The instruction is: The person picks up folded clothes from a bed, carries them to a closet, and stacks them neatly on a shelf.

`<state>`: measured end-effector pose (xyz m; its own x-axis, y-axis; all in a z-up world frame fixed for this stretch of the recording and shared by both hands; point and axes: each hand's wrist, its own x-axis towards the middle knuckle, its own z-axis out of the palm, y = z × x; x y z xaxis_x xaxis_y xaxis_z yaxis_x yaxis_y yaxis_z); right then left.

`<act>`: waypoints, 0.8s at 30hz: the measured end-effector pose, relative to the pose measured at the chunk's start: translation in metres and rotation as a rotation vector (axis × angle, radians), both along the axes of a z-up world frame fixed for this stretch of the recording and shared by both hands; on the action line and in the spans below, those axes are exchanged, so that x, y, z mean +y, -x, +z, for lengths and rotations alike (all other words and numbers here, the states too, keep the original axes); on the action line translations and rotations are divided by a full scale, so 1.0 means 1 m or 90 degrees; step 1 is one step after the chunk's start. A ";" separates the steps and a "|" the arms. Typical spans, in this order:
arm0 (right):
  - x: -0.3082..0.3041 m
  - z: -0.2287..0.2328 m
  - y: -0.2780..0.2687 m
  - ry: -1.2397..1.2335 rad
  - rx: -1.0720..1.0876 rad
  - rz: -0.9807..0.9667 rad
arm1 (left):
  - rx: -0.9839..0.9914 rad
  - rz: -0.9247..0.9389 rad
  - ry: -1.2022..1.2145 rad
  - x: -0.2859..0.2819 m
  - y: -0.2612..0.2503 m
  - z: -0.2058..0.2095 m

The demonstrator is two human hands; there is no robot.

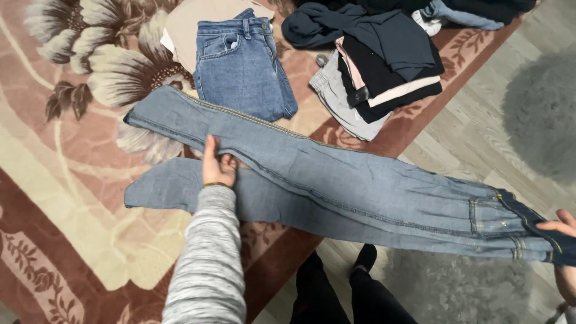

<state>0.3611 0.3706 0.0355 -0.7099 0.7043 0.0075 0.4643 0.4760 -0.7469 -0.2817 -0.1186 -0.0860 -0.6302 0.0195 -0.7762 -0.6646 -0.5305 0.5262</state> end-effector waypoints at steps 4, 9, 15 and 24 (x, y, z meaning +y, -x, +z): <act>0.008 0.000 0.008 0.057 -0.003 -0.042 | 0.051 -0.012 0.005 -0.019 0.006 0.052; 0.018 -0.008 0.005 -0.002 0.004 -0.009 | 0.280 -0.033 -0.162 -0.069 -0.040 0.112; 0.039 -0.025 -0.011 0.103 0.080 0.008 | 0.098 -0.015 -0.072 -0.129 -0.078 0.012; 0.032 -0.022 -0.006 0.148 0.079 -0.036 | -0.167 -0.124 0.026 -0.105 -0.019 -0.015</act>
<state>0.3670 0.4029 0.0134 -0.6730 0.7358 -0.0750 0.3841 0.2611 -0.8856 -0.2630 -0.2240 -0.1006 -0.3965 0.0860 -0.9140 -0.8670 -0.3624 0.3420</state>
